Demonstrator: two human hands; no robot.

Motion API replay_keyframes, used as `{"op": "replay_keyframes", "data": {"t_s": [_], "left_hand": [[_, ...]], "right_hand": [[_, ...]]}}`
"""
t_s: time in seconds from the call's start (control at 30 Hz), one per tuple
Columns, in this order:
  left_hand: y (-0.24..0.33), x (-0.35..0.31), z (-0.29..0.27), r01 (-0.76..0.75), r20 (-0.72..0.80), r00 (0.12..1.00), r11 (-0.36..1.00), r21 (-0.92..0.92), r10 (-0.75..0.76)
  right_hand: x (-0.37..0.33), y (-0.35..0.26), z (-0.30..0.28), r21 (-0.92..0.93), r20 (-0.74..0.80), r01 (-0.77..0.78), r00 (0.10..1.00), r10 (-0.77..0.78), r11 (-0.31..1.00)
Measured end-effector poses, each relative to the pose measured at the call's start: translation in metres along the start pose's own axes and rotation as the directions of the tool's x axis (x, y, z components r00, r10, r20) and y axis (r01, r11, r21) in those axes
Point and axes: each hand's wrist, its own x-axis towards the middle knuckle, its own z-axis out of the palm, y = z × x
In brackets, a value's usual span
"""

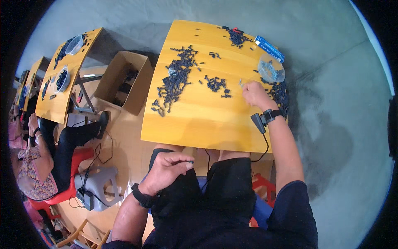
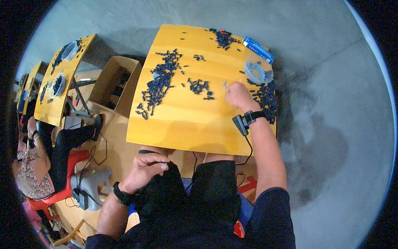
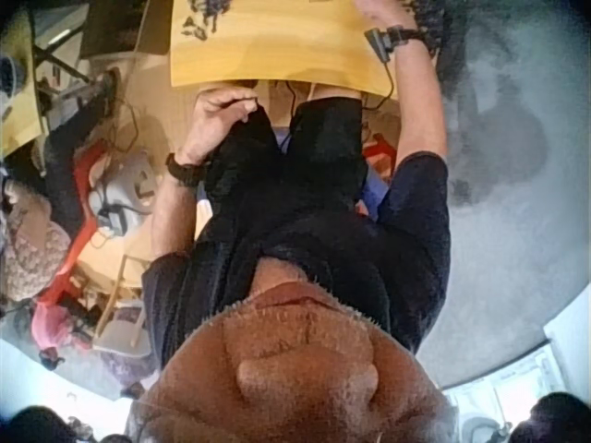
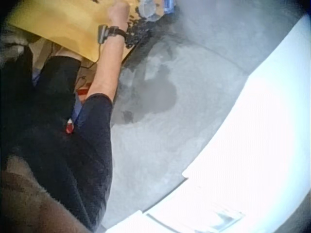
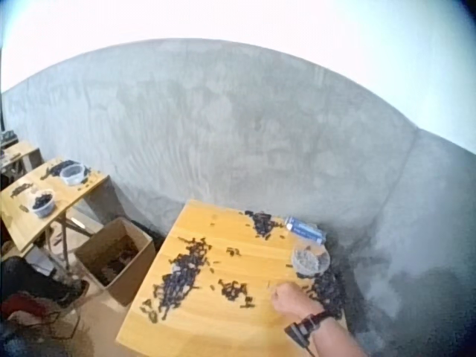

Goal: Assembling small plastic components by hand at a workbench in a manufacturing environment.

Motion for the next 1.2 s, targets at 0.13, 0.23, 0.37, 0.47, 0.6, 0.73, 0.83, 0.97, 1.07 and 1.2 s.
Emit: {"op": "replay_keyframes", "data": {"t_s": [0.13, 0.23, 0.37, 0.47, 0.6, 0.73, 0.83, 0.97, 1.07, 1.2], "left_hand": [[-0.002, 0.007, -0.001, 0.004, -0.019, 1.000, 1.000, -0.012, -0.004], [-0.002, 0.004, 0.000, -0.015, -0.054, 0.998, 0.996, -0.086, 0.011], [-0.003, 0.004, 0.000, -0.006, -0.056, 0.998, 0.994, -0.110, 0.000], [-0.004, 0.003, -0.001, 0.008, -0.053, 0.999, 0.995, -0.100, -0.013], [-0.001, 0.001, -0.001, 0.002, -0.030, 1.000, 0.998, -0.065, -0.004], [-0.004, 0.000, -0.002, 0.027, -0.073, 0.997, 0.991, -0.132, -0.037], [0.004, 0.001, -0.002, 0.022, -0.096, 0.995, 0.994, -0.110, -0.033], [0.011, 0.004, 0.001, 0.026, -0.119, 0.992, 0.993, -0.115, -0.040], [0.005, 0.004, 0.000, -0.045, -0.108, 0.994, 0.965, -0.260, 0.017], [0.004, 0.001, -0.002, -0.073, -0.076, 0.996, 0.950, -0.303, 0.052]], "right_hand": [[0.006, 0.011, 0.006, 0.254, 0.028, -0.070, 0.998, 0.065, 0.965], [-0.004, 0.009, 0.003, 0.427, 0.069, -0.104, 0.994, 0.083, 0.898], [-0.013, 0.010, 0.002, 0.685, 0.067, -0.105, 0.994, 0.081, 0.720], [-0.019, 0.016, 0.007, 0.791, 0.064, -0.090, 0.996, 0.065, 0.605], [-0.024, 0.019, 0.013, 0.801, 0.068, -0.083, 0.997, 0.048, 0.594], [-0.035, 0.016, 0.026, 0.894, 0.046, -0.053, 0.999, 0.026, 0.446], [-0.050, 0.003, 0.033, 0.963, 0.080, -0.054, 0.993, -0.086, 0.265], [-0.093, -0.041, 0.034, 0.973, 0.055, -0.011, 0.982, -0.183, 0.229], [-0.123, -0.075, 0.043, 0.933, 0.095, -0.004, 0.967, -0.236, 0.360], [-0.158, -0.109, 0.055, 0.925, 0.126, 0.018, 0.927, -0.353, 0.379]]}}
